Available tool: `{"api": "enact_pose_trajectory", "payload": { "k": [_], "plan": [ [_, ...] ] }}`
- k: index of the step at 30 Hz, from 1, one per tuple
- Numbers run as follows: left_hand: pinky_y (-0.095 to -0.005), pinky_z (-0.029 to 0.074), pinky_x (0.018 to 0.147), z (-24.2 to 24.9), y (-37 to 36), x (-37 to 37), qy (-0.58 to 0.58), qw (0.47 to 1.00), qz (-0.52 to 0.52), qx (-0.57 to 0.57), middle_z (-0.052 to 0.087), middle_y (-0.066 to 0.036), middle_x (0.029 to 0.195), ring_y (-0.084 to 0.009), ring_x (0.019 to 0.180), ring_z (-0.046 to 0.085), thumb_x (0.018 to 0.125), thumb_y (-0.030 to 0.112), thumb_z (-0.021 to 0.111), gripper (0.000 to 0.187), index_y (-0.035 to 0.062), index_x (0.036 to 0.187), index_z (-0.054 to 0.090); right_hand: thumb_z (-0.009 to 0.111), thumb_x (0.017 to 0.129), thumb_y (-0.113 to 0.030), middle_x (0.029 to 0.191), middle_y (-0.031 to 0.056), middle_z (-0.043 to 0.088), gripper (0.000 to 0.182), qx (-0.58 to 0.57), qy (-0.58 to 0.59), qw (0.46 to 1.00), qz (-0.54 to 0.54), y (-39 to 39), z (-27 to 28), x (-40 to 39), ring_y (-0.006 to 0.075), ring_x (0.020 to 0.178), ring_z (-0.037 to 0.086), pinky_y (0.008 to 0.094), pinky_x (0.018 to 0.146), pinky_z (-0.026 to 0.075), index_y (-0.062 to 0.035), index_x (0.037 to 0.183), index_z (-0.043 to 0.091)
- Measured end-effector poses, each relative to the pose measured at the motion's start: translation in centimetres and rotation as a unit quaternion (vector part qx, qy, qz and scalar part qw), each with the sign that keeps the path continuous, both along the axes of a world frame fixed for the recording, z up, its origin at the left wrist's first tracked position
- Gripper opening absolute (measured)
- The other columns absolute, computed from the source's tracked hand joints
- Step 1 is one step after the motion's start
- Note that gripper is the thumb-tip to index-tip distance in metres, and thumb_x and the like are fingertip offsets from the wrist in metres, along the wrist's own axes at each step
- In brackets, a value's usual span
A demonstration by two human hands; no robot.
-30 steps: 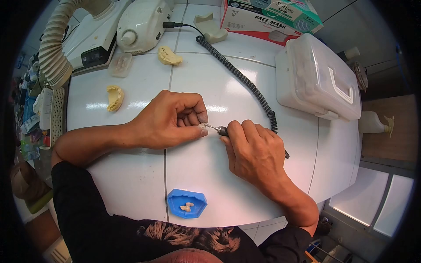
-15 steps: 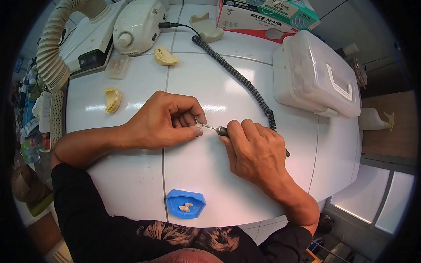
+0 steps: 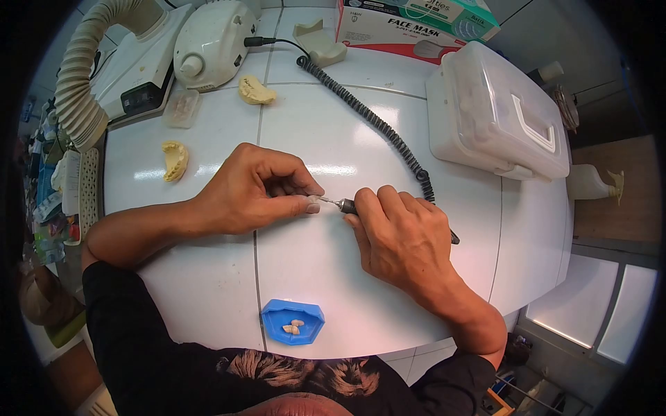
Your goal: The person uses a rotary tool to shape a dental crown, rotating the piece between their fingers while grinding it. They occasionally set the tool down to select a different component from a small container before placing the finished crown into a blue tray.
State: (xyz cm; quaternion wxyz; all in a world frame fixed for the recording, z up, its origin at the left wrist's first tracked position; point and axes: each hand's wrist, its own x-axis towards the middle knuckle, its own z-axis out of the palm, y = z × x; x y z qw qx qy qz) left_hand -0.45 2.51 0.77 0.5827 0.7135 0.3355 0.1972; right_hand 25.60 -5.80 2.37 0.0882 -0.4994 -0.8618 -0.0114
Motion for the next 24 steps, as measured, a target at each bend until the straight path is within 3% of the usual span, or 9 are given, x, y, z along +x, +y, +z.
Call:
{"api": "enact_pose_trajectory", "payload": {
  "k": [16,24],
  "plan": [
    [-0.0238,0.054,0.070,-0.3,-0.1,0.2,0.005,1.000,0.008,0.015,0.080,-0.006,0.090,-0.0057,0.078,0.069,0.096,0.010,0.087,0.016,-0.0022,0.107,0.083,0.078,0.101,-0.025,0.075,0.0048,0.057,0.023,0.006,0.002,1.000,-0.002,-0.1,0.0,-0.1,0.0231,0.061,0.065,0.0380,0.055,0.050,-0.0080,0.095,0.063],
    [-0.0249,0.061,0.082,-0.1,0.1,0.3,-0.008,0.999,-0.002,-0.035,0.081,-0.009,0.100,-0.0105,0.093,0.076,0.104,0.008,0.080,0.018,-0.0028,0.118,0.075,0.077,0.102,-0.024,0.074,0.0061,0.058,0.024,0.018,0.064,0.998,-0.011,-0.4,-0.7,1.0,0.0250,0.059,0.066,0.0399,0.053,0.050,-0.0076,0.096,0.062]
  ]
}}
